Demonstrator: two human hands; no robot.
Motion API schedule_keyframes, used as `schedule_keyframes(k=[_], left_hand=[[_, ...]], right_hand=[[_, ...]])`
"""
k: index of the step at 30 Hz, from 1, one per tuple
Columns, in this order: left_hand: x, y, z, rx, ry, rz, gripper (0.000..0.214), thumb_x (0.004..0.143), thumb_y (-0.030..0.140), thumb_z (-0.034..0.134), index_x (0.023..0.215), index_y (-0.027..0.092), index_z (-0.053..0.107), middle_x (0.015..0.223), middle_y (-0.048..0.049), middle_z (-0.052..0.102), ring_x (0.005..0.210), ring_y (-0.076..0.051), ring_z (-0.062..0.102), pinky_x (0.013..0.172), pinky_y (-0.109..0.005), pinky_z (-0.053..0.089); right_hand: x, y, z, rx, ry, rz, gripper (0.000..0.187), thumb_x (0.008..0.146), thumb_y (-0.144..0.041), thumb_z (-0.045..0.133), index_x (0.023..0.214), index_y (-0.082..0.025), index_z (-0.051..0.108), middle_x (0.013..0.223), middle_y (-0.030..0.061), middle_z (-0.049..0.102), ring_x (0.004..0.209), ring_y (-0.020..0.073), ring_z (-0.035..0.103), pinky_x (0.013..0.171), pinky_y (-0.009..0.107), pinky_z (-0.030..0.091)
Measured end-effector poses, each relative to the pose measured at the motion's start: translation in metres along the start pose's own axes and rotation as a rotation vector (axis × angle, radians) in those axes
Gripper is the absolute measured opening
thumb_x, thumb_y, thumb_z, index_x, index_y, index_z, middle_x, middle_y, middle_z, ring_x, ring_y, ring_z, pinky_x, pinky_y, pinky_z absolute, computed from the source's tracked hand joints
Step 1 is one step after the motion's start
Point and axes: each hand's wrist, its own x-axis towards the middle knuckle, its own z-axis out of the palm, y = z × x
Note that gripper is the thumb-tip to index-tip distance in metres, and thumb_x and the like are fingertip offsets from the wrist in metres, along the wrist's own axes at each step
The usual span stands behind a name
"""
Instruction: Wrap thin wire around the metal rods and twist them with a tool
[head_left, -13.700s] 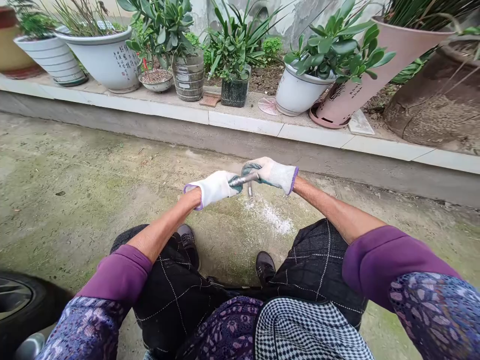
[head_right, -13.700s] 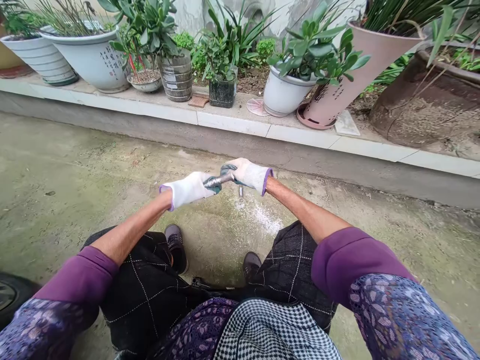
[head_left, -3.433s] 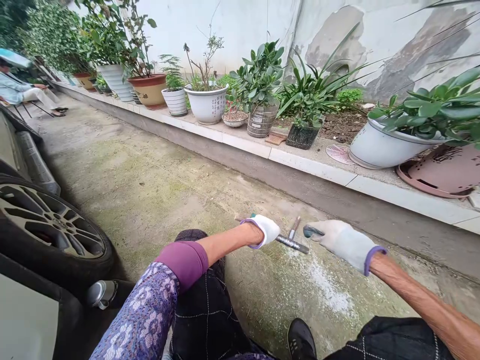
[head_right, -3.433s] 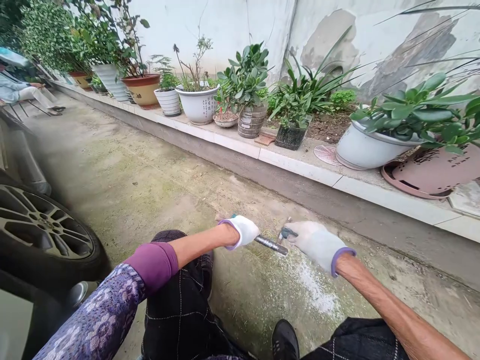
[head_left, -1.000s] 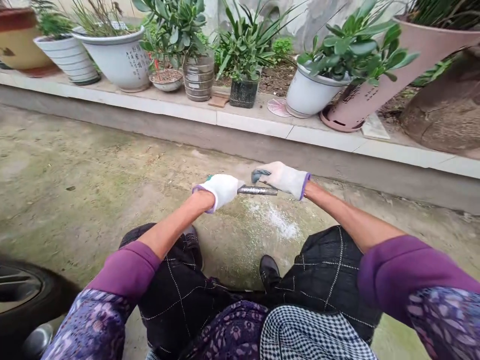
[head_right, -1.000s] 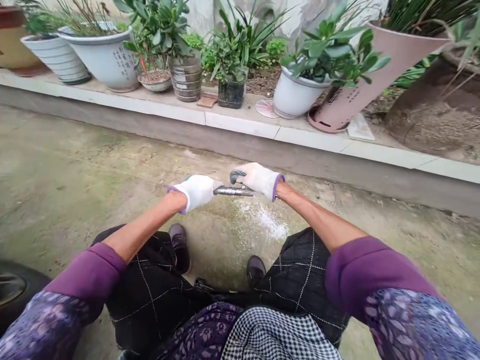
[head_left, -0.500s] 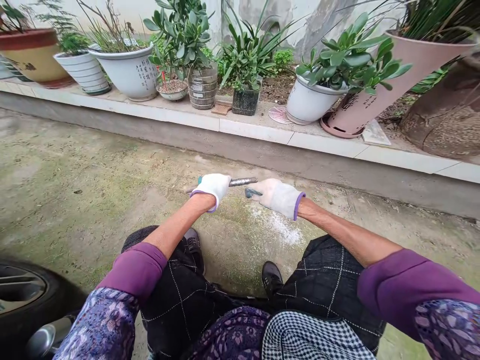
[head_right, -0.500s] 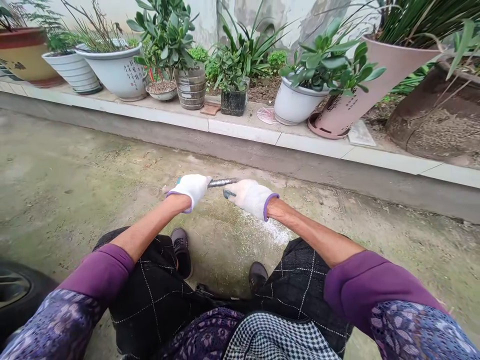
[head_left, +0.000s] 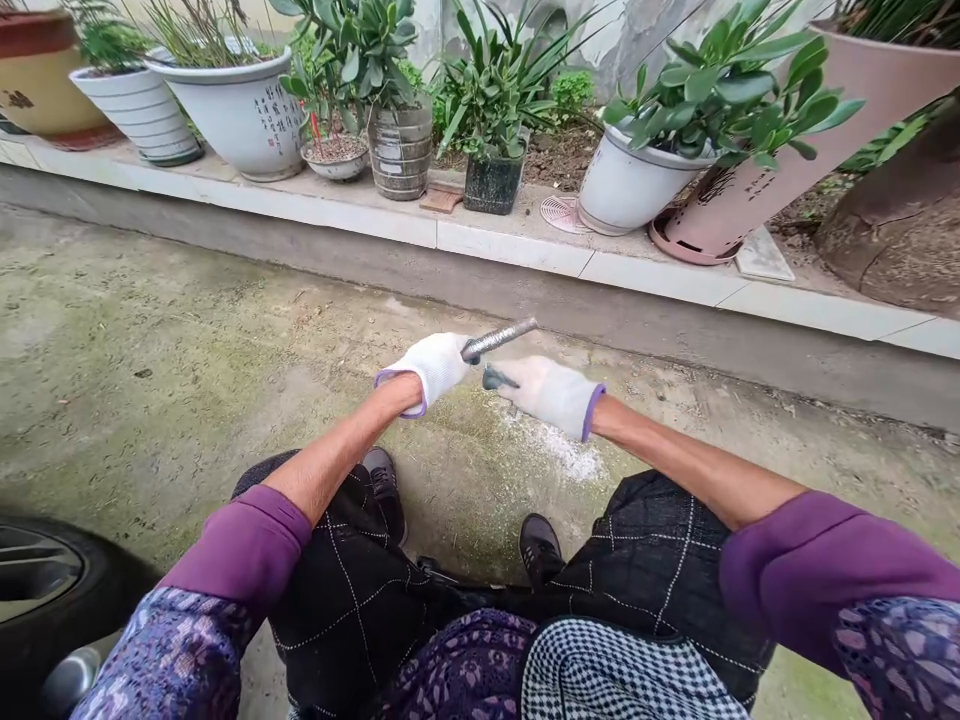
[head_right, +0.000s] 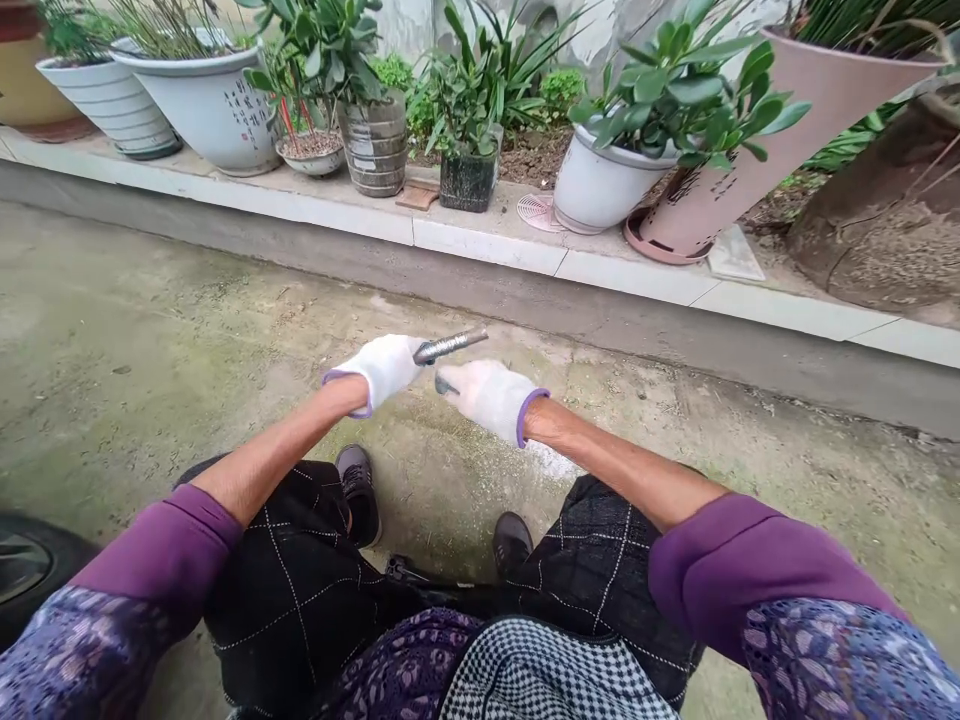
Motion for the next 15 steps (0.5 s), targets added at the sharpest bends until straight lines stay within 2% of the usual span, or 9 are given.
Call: schedule_keyframes(k=[3,6,10,13,15], left_hand=[[-0.001,0.003,0.009,0.390,-0.009,-0.055,0.026,0.083,0.007,0.055,0.101,0.014,0.072,0.092,-0.0140,0.073,0.094,-0.027,0.070,0.085,-0.035,0.050],[-0.008,0.011,0.018,0.743,-0.073,0.004,0.030,0.085,0.004,0.053,0.107,0.015,0.070,0.094,-0.0177,0.073,0.097,-0.031,0.070,0.085,-0.040,0.050],[-0.015,0.020,0.017,0.627,-0.065,0.064,0.024,0.084,0.009,0.058,0.105,0.015,0.069,0.090,-0.0160,0.072,0.092,-0.029,0.070,0.084,-0.038,0.048],[-0.017,0.022,0.009,0.515,-0.062,0.069,0.020,0.084,0.016,0.061,0.102,0.017,0.070,0.082,-0.0105,0.072,0.082,-0.023,0.069,0.079,-0.032,0.048],[-0.017,0.023,0.003,0.463,-0.049,0.072,0.022,0.087,0.023,0.058,0.105,0.019,0.070,0.082,-0.0073,0.072,0.075,-0.020,0.067,0.075,-0.029,0.048]], right_hand=[[-0.007,-0.020,-0.008,-0.198,-0.069,0.009,0.025,0.093,-0.028,0.049,0.104,-0.020,0.070,0.091,0.0086,0.073,0.077,0.0193,0.063,0.065,0.028,0.037],[-0.002,-0.008,-0.024,-0.204,0.029,0.019,0.022,0.092,-0.029,0.052,0.099,-0.022,0.071,0.088,0.0075,0.072,0.074,0.0186,0.062,0.063,0.029,0.035],[0.014,0.037,-0.032,-0.039,0.173,0.033,0.021,0.088,-0.024,0.050,0.092,-0.021,0.071,0.087,0.0042,0.072,0.077,0.0170,0.060,0.069,0.028,0.039],[0.020,0.060,-0.026,0.169,0.167,-0.008,0.022,0.082,-0.023,0.049,0.084,-0.019,0.071,0.083,0.0019,0.069,0.074,0.0147,0.057,0.069,0.025,0.041],[0.019,0.061,-0.019,0.332,0.114,0.000,0.024,0.081,-0.027,0.049,0.085,-0.017,0.071,0.074,0.0015,0.065,0.065,0.0133,0.052,0.061,0.024,0.041]])
